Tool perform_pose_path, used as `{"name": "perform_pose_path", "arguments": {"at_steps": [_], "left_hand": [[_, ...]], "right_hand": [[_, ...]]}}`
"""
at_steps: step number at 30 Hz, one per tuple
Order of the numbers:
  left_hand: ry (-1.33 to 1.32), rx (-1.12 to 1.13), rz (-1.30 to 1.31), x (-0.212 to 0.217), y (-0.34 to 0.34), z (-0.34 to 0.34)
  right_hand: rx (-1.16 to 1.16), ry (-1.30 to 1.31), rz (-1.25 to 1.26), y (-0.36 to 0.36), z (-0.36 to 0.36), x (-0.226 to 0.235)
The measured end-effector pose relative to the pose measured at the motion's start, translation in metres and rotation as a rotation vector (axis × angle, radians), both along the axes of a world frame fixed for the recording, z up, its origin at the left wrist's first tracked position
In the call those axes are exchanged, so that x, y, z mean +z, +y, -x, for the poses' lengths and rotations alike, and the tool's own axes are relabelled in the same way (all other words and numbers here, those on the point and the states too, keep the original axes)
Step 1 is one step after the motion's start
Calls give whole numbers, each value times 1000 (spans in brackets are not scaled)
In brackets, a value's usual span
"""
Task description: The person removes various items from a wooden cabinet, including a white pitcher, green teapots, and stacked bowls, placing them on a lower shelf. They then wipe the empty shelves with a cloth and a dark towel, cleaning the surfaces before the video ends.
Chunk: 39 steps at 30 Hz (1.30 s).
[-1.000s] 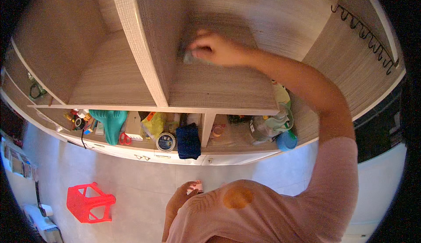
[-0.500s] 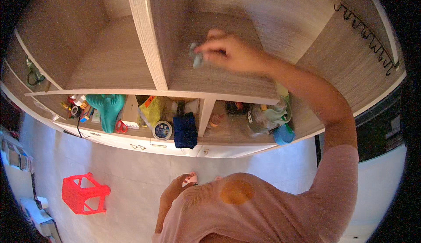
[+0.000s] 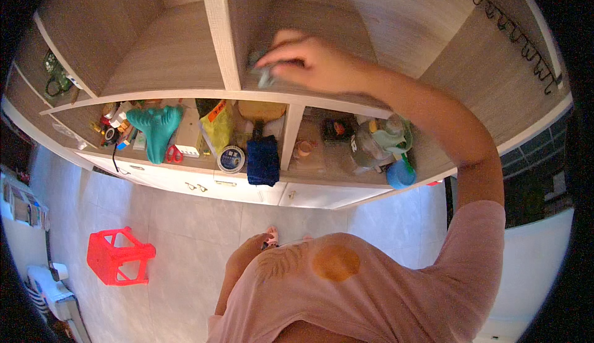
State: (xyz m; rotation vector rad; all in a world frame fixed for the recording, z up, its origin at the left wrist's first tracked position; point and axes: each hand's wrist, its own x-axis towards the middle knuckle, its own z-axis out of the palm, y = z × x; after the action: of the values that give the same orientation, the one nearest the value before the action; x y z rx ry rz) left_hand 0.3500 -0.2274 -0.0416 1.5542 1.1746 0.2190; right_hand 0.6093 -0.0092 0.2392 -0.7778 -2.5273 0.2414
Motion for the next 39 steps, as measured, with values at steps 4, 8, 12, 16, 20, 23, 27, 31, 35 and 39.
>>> {"name": "perform_pose_path", "arguments": {"at_steps": [4,8,12,16,20,23,27,31,35,39], "left_hand": [[3,-90,-27,-1,8,-12],[-12,-138,-86,0,19,-29],[-14,-137,-99,4,20,-35],[5,-152,-97,6,20,-34],[29,-160,-112,6,14,-27],[28,-178,-115,4,16,-24],[44,-135,-117,3,12,-13],[66,-52,-89,0,9,-3],[117,-96,-156,-4,15,-3],[239,-95,-376,-6,18,3]], "right_hand": [[128,125,35,-16,8,-6],[127,84,101,-37,-13,0],[8,3,128,-72,-73,6],[-129,1,92,-76,-101,9],[-433,-60,-6,-25,-131,0],[-601,-87,-49,2,-157,-2],[-430,0,60,-31,-136,-3],[-299,-53,110,-90,-107,10],[-477,56,51,-41,-122,1],[-627,-63,-186,47,-156,0]]}}
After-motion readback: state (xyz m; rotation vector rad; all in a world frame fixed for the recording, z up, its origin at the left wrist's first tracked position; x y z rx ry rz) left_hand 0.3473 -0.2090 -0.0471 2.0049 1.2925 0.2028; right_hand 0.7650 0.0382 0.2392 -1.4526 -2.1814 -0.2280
